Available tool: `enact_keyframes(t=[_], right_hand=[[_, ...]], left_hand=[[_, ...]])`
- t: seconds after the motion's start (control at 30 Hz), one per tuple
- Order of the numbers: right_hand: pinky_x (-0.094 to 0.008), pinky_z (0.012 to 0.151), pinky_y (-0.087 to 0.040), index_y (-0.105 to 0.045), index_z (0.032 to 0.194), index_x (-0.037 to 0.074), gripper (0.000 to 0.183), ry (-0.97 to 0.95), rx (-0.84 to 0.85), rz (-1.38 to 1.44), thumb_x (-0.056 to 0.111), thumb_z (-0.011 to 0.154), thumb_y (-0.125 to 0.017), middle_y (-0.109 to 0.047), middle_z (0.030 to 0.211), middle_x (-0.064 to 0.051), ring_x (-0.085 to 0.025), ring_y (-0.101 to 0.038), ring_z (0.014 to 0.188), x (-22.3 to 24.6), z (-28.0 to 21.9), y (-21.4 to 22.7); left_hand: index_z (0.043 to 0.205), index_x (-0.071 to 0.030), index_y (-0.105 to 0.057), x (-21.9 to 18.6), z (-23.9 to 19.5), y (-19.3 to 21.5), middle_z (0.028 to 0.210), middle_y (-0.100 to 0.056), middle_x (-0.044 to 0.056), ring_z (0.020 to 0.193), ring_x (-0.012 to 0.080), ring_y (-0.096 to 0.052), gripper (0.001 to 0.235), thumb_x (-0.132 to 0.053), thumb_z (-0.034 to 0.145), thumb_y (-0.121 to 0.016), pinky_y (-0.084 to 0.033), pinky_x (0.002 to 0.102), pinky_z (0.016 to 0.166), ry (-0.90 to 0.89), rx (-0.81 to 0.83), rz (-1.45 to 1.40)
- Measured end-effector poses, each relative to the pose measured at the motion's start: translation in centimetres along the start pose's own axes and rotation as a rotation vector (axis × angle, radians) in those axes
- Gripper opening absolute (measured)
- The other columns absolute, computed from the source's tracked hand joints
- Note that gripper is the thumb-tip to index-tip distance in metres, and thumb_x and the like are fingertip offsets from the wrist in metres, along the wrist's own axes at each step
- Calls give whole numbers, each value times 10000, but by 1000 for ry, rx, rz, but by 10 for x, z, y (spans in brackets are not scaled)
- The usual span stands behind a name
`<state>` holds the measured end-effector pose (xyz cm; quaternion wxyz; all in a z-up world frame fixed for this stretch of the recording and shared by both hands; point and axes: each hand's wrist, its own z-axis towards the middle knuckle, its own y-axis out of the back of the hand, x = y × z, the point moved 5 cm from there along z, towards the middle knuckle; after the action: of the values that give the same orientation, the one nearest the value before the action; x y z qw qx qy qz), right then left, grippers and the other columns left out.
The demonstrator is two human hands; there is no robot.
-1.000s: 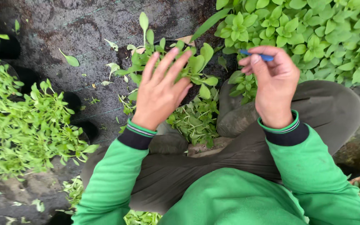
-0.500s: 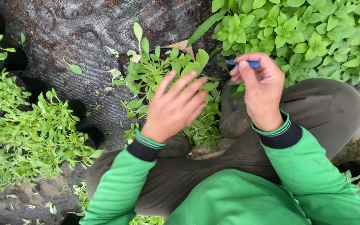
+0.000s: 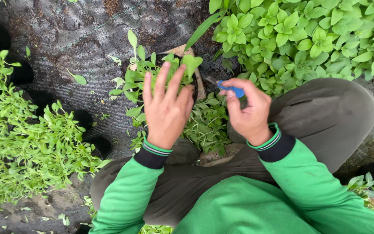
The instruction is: The person sits cross-legged on the ground and uses a small blue knife to trim the stems and leaves of green leafy plants. The cuttings are placed into a small wooden box positioned between their legs.
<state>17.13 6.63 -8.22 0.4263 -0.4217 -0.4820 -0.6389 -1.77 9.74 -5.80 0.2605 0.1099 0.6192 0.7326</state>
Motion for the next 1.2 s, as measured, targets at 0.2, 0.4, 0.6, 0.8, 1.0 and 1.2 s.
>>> enact_keyframes(t=[0.2, 0.4, 0.6, 0.8, 1.0, 1.2], right_hand=[[-345, 724, -553, -686, 1128, 10, 235, 133, 109, -40, -52, 901, -684, -754, 979, -110, -246, -695, 793, 8, -3, -22], [-371, 747, -553, -681, 1170, 23, 271, 176, 145, -35, -33, 905, -703, -747, 1016, -112, -281, -702, 826, 4, -2, -40], [-373, 767, -560, -668, 1208, 30, 291, 171, 178, -60, -24, 923, -690, -756, 1024, -101, -275, -711, 834, -2, -2, -49], [-368, 742, -554, -679, 1170, 32, 260, 160, 189, -84, -22, 916, -693, -747, 979, -101, -270, -703, 809, -3, 0, -52], [-350, 686, -535, -696, 1108, 38, 220, 148, 155, -72, -26, 897, -703, -721, 893, -88, -238, -677, 728, 2, 1, -43], [-300, 614, -511, -706, 1070, 8, 155, 84, 156, -50, -5, 916, -718, -718, 863, -93, -170, -658, 675, 2, 5, -43]], left_hand=[[1063, -171, -761, 13, -3, 17, 1501, -555, 63, 1497, 348, -385, 167, -173, 900, -796, -252, 593, 1260, 91, 5, 15], [1062, -175, -761, 16, -4, 17, 1512, -550, 57, 1510, 348, -377, 152, -168, 915, -800, -246, 589, 1273, 105, 4, 9], [1067, -175, -757, 17, -4, 18, 1513, -543, 61, 1509, 351, -374, 162, -169, 914, -808, -248, 593, 1268, 108, 12, -12], [1081, -174, -754, 17, -5, 17, 1513, -538, 63, 1504, 348, -378, 176, -174, 914, -808, -255, 595, 1260, 100, 6, -26], [1075, -170, -754, 18, -4, 17, 1514, -540, 62, 1506, 342, -376, 176, -175, 907, -808, -260, 590, 1261, 87, -2, -22], [1077, -169, -759, 17, -5, 16, 1502, -542, 65, 1497, 342, -383, 184, -174, 899, -806, -261, 585, 1255, 78, -12, -37]])
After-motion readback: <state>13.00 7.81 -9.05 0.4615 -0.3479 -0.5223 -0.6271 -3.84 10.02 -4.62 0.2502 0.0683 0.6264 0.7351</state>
